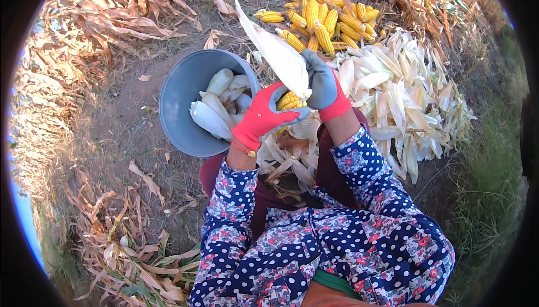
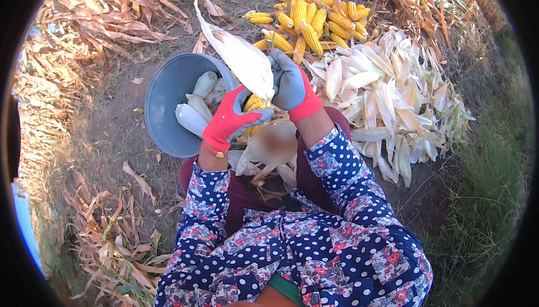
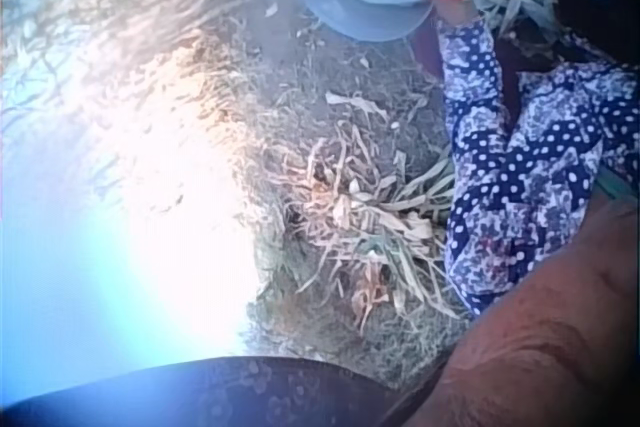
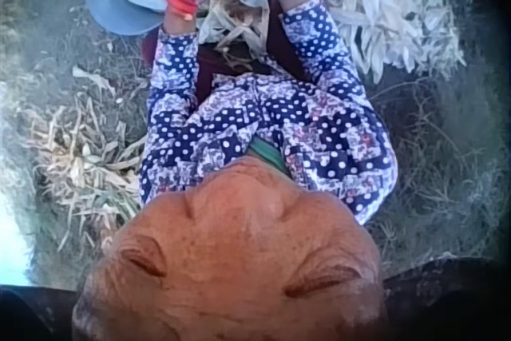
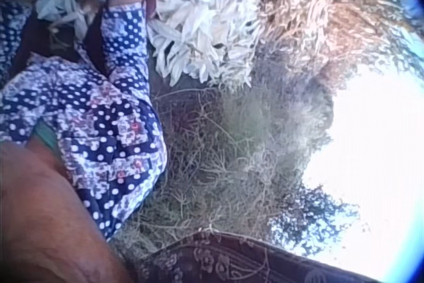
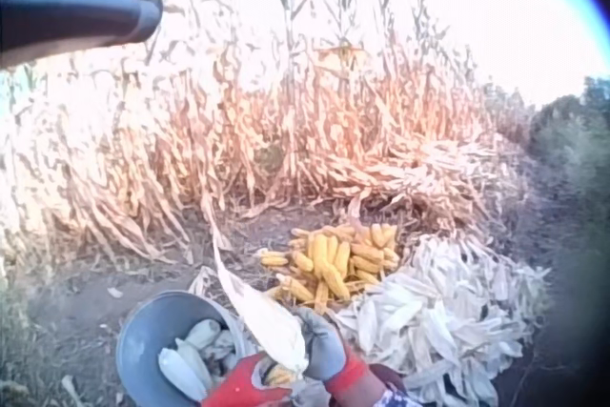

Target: The person sits on the ground in a cornfield and shucks corn cobs by hand. They remove the husks and silk, placing the cleaned cobs into a pile and the husks into a bucket.

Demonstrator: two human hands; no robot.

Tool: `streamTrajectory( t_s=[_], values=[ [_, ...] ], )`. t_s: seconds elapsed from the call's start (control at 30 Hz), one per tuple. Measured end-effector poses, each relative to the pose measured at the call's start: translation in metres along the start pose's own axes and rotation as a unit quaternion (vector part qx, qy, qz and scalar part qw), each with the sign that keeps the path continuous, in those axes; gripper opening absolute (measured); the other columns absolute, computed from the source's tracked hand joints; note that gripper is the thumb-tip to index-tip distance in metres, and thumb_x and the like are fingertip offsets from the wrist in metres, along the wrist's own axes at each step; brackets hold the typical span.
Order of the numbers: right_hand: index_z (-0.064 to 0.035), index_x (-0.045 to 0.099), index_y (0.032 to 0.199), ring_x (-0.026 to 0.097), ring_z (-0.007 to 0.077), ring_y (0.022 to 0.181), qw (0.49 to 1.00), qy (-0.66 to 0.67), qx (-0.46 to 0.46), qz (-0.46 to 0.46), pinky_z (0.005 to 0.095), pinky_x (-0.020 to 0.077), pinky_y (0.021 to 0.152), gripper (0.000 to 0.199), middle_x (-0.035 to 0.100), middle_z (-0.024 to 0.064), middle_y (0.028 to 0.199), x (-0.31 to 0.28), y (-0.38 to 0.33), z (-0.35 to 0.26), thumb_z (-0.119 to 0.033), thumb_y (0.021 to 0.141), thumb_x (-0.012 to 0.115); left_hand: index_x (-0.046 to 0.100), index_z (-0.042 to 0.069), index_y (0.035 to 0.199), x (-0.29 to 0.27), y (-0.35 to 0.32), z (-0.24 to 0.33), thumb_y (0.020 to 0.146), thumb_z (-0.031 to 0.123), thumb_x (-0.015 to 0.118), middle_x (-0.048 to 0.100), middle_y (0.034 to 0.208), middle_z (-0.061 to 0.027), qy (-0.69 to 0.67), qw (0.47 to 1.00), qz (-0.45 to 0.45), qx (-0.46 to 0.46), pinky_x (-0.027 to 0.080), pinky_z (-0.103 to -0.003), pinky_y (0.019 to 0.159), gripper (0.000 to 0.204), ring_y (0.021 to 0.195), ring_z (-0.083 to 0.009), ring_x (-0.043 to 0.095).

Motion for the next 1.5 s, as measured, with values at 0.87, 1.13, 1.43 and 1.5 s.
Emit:
streamTrajectory(
  t_s=[0.87,1.13,1.43,1.5],
  values=[
    [-0.0016,0.050,0.093,0.063,0.0272,0.078,0.947,0.194,-0.058,-0.251,0.0396,0.0546,0.075,0.038,0.060,0.0139,0.086,-0.027,0.029,-0.004,-0.035,0.100,0.034,0.057,-0.002,0.116,0.031,0.006,0.001,0.070,0.023,0.080,0.064,0.102,-0.0184,0.351,0.905,0.200,0.135,0.049,-0.038,0.083,0.057,0.094,-0.0326,0.063],
    [-0.0018,0.049,0.119,0.059,0.0272,0.108,0.850,0.200,-0.436,0.217,0.0477,0.0489,0.095,0.061,0.058,0.0143,0.115,-0.080,-0.030,-0.140,-0.056,0.092,0.046,0.056,-0.006,0.116,-0.001,0.005,-0.017,0.082,0.019,0.071,0.065,0.101,-0.0155,0.139,0.960,0.239,-0.036,0.047,-0.035,0.082,0.045,0.090,-0.0234,0.061],
    [-0.0134,0.026,0.147,0.038,0.0306,0.133,0.785,-0.568,-0.236,-0.072,0.0410,0.0329,0.109,0.073,0.034,0.0172,0.147,0.031,-0.017,-0.053,-0.038,0.088,0.061,0.058,-0.002,0.117,-0.017,0.008,-0.045,0.080,0.030,0.072,0.067,0.098,-0.0214,0.289,0.942,0.159,-0.058,0.050,-0.039,0.077,0.051,0.090,-0.0334,0.066],
    [-0.0112,0.037,0.142,0.045,0.0291,0.128,0.562,-0.789,-0.238,-0.071,0.0387,0.0382,0.103,0.065,0.044,0.0165,0.140,0.042,-0.021,-0.023,-0.034,0.087,0.062,0.061,0.003,0.112,-0.025,0.005,-0.081,0.076,0.036,0.074,0.067,0.095,-0.0206,0.382,0.913,0.080,-0.120,0.050,-0.042,0.073,0.050,0.089,-0.0367,0.065]
  ],
)
Point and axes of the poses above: each hand's wrist, its own y-axis towards the middle knuckle, its own x-axis out of the palm, z = x × y, the point moved 7 cm from there along y, towards the middle knuckle
